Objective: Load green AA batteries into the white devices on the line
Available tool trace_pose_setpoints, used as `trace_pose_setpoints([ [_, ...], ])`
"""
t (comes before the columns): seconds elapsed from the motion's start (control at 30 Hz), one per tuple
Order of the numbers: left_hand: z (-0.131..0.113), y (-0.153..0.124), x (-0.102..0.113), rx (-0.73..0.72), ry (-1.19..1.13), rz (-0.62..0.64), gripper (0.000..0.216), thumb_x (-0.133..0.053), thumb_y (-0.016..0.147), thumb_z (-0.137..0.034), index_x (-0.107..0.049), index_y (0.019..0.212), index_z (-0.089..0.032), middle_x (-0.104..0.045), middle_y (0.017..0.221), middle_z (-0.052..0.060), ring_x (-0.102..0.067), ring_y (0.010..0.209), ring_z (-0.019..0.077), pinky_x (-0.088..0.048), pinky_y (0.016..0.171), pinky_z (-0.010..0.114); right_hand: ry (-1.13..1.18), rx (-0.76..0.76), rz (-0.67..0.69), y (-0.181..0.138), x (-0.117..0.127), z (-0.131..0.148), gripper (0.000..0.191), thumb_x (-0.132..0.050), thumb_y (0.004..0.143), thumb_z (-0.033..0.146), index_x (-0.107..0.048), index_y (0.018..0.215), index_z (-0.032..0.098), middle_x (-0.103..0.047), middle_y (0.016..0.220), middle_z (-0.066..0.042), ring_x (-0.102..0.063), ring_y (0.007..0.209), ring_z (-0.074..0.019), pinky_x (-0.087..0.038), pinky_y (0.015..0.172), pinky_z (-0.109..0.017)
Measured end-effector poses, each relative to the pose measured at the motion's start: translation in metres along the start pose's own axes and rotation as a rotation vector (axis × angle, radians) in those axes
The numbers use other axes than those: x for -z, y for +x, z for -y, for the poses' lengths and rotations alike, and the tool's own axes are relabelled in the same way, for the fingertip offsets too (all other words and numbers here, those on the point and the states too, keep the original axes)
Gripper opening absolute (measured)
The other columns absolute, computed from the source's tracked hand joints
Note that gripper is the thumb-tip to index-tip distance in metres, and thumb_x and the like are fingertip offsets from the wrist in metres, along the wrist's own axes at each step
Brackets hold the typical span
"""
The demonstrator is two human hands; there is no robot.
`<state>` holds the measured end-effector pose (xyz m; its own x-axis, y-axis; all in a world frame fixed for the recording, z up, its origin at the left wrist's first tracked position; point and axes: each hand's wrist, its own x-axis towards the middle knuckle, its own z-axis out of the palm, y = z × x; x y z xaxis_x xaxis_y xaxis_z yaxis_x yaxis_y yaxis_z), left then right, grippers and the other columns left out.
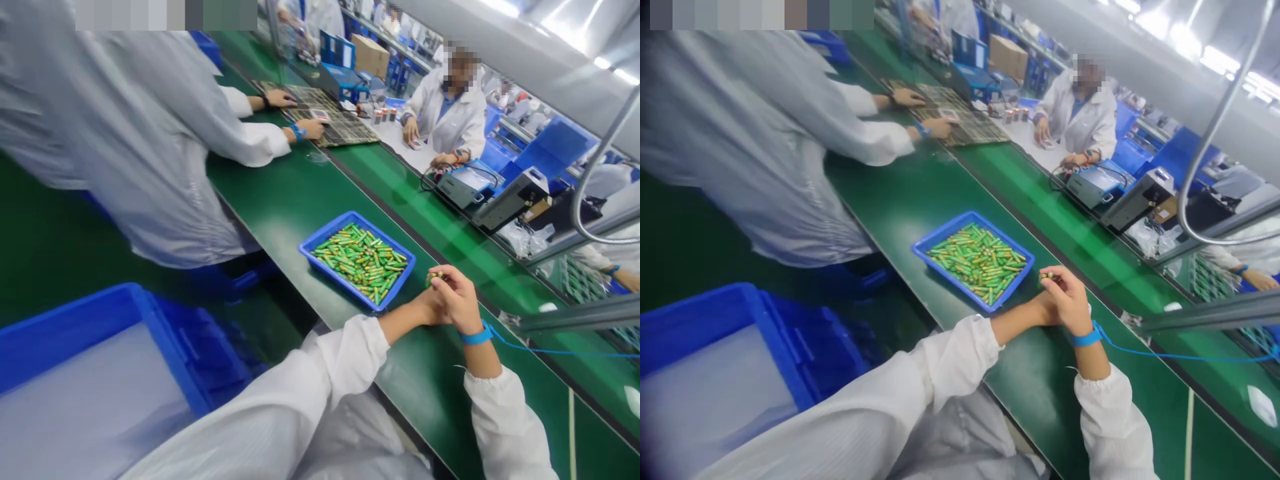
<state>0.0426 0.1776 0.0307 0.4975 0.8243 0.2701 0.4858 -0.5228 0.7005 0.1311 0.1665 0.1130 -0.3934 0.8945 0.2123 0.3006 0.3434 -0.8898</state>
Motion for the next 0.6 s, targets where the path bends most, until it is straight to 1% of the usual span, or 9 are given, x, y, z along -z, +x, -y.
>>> trace_pose_setpoints([
  [0.03,0.003,-0.001,-0.001,-0.019,0.005,0.036,0.028,-0.084,0.095,-0.025,-0.076,0.119,-0.012,-0.075,0.143,0.015,-0.061,0.148,0.0387,-0.045,0.129,0.044,-0.006,-0.023,-0.088,-0.013,0.012,-0.010,0.030,-0.076,0.101,0.051,-0.081,0.117,0.027,-0.081,0.106,-0.007,-0.075,0.095,-0.0258,-0.063,0.090,-0.041],
  [0.1,0.009,-0.004,-0.003,-0.045,0.021,0.087,0.032,-0.085,0.096,-0.028,-0.074,0.123,-0.015,-0.075,0.142,0.015,-0.065,0.141,0.0382,-0.048,0.124,0.051,-0.053,-0.061,-0.278,-0.041,0.037,-0.033,0.032,-0.077,0.099,0.053,-0.079,0.115,0.026,-0.082,0.108,-0.009,-0.076,0.097,-0.0270,-0.064,0.090,-0.042],
  [0.17,0.012,-0.006,-0.003,-0.055,0.042,0.093,0.036,-0.084,0.097,-0.030,-0.070,0.128,-0.019,-0.073,0.144,0.013,-0.067,0.136,0.0355,-0.051,0.118,0.052,-0.129,-0.092,-0.444,-0.071,0.059,-0.057,0.034,-0.079,0.096,0.055,-0.079,0.111,0.024,-0.082,0.108,-0.010,-0.077,0.098,-0.0282,-0.064,0.090,-0.043],
  [0.23,0.012,-0.007,-0.002,-0.055,0.040,0.089,0.039,-0.085,0.096,-0.029,-0.068,0.130,-0.022,-0.072,0.147,0.011,-0.067,0.135,0.0335,-0.051,0.115,0.051,-0.187,-0.130,-0.546,-0.096,0.074,-0.079,0.036,-0.080,0.094,0.057,-0.079,0.107,0.023,-0.083,0.106,-0.011,-0.077,0.097,-0.0283,-0.064,0.091,-0.044],
  [0.3,0.012,-0.009,-0.003,-0.050,0.032,0.093,0.040,-0.085,0.096,-0.027,-0.067,0.131,-0.023,-0.071,0.150,0.010,-0.066,0.137,0.0331,-0.050,0.116,0.049,-0.210,-0.173,-0.564,-0.114,0.079,-0.097,0.036,-0.080,0.094,0.057,-0.080,0.106,0.023,-0.084,0.104,-0.010,-0.077,0.094,-0.0274,-0.064,0.089,-0.042],
  [0.37,0.012,-0.010,-0.004,-0.045,0.035,0.098,0.039,-0.083,0.096,-0.026,-0.068,0.132,-0.024,-0.069,0.153,0.010,-0.064,0.141,0.0333,-0.048,0.118,0.049,-0.228,-0.193,-0.527,-0.122,0.076,-0.107,0.034,-0.078,0.096,0.056,-0.081,0.107,0.023,-0.084,0.103,-0.009,-0.077,0.091,-0.0259,-0.064,0.085,-0.040],
  [0.47,0.015,-0.012,-0.004,-0.041,0.026,0.105,0.038,-0.081,0.097,-0.026,-0.068,0.133,-0.026,-0.067,0.155,0.010,-0.062,0.143,0.0324,-0.046,0.120,0.049,-0.283,-0.180,-0.455,-0.123,0.069,-0.112,0.030,-0.074,0.100,0.052,-0.082,0.110,0.024,-0.085,0.106,-0.007,-0.076,0.086,-0.0239,-0.062,0.081,-0.037],
  [0.6,0.018,-0.013,-0.002,-0.034,0.013,0.115,0.036,-0.080,0.099,-0.029,-0.068,0.133,-0.028,-0.067,0.157,0.009,-0.061,0.145,0.0311,-0.046,0.121,0.048,-0.363,-0.147,-0.412,-0.121,0.065,-0.112,0.027,-0.070,0.104,0.049,-0.083,0.112,0.026,-0.084,0.099,-0.005,-0.070,0.074,-0.0216,-0.059,0.076,-0.036],
])
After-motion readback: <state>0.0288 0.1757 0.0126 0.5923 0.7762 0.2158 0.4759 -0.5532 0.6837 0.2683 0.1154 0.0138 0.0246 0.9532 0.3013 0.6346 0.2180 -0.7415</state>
